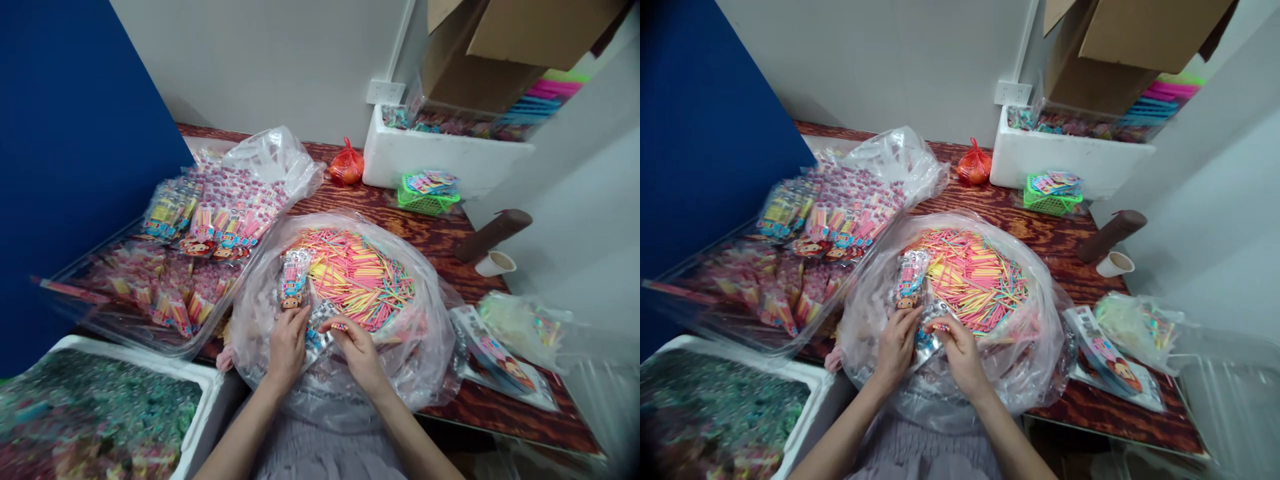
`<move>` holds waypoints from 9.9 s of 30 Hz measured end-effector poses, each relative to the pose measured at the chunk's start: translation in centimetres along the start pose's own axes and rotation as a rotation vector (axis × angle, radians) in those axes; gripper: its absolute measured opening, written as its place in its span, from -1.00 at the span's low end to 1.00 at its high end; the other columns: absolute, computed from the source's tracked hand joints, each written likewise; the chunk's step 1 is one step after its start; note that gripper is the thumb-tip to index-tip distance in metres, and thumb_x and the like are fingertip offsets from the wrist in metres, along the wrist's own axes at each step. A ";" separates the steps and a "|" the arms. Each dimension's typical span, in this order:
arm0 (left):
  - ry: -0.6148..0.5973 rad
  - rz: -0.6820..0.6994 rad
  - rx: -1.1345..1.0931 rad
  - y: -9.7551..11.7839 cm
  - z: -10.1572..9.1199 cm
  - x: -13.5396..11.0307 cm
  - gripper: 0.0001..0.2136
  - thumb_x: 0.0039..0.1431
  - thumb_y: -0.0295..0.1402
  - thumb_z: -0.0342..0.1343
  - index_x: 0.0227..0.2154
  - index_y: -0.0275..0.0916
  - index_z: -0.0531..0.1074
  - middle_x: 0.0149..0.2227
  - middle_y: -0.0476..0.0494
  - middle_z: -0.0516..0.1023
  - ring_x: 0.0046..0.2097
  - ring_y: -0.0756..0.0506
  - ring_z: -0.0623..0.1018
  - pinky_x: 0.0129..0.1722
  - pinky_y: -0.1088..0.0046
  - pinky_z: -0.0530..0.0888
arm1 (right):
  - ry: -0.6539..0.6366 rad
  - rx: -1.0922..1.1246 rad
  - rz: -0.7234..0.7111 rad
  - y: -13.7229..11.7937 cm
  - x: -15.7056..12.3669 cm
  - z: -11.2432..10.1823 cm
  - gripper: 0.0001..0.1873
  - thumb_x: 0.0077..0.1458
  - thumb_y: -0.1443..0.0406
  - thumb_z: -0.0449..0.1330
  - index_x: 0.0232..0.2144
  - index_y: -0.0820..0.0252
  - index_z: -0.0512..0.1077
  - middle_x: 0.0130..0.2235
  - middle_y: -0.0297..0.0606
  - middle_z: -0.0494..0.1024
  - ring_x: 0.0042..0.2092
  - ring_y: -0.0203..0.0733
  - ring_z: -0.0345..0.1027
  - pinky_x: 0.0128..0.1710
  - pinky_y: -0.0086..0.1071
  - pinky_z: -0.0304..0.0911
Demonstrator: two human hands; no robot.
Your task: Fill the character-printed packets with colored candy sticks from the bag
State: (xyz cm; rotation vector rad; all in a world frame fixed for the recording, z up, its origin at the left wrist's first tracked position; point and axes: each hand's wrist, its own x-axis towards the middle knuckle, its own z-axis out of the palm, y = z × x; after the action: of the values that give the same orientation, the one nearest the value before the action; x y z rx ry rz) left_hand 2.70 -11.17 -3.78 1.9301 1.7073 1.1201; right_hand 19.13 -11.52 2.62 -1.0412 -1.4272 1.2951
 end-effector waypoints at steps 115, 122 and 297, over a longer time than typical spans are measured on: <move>-0.364 0.163 -0.017 3.8 -1.9 1.1 -0.39 0.31 -0.26 -0.06 0.34 -0.10 -0.17 0.37 -0.23 0.00 0.37 -0.19 0.04 0.31 -0.01 0.00 | 0.060 -0.088 -0.012 7.2 2.8 1.9 -0.81 0.20 0.20 0.08 -0.32 0.13 0.46 -0.30 -0.25 0.51 -0.25 -0.12 0.35 -0.20 -0.31 0.25; -0.209 0.012 -0.023 1.4 -2.8 0.4 -0.68 0.33 -0.32 -0.09 0.09 -0.21 0.33 0.07 -0.27 0.46 0.11 -0.18 0.44 0.10 0.16 0.38 | 0.147 0.104 0.156 6.9 3.7 1.0 -0.85 0.10 0.20 0.17 -0.36 0.15 0.44 -0.43 -0.34 0.50 -0.34 -0.18 0.37 -0.29 -0.36 0.25; 0.113 -0.112 -0.104 0.5 -4.4 5.1 -0.71 0.27 -0.31 -0.01 0.03 -0.11 0.40 0.16 -0.17 0.34 0.20 -0.18 0.33 0.20 0.12 0.26 | -0.016 -1.415 -0.166 2.9 12.9 -12.9 -0.76 0.20 0.47 -0.11 -0.28 0.21 0.34 -0.32 -0.17 0.51 -0.29 -0.13 0.30 -0.30 -0.35 0.07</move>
State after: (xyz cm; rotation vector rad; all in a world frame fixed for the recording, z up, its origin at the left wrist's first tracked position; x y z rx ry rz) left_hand -0.27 -7.55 1.07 1.7176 1.7541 1.2703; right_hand 28.87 4.13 1.22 -1.6742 -2.3983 -0.0300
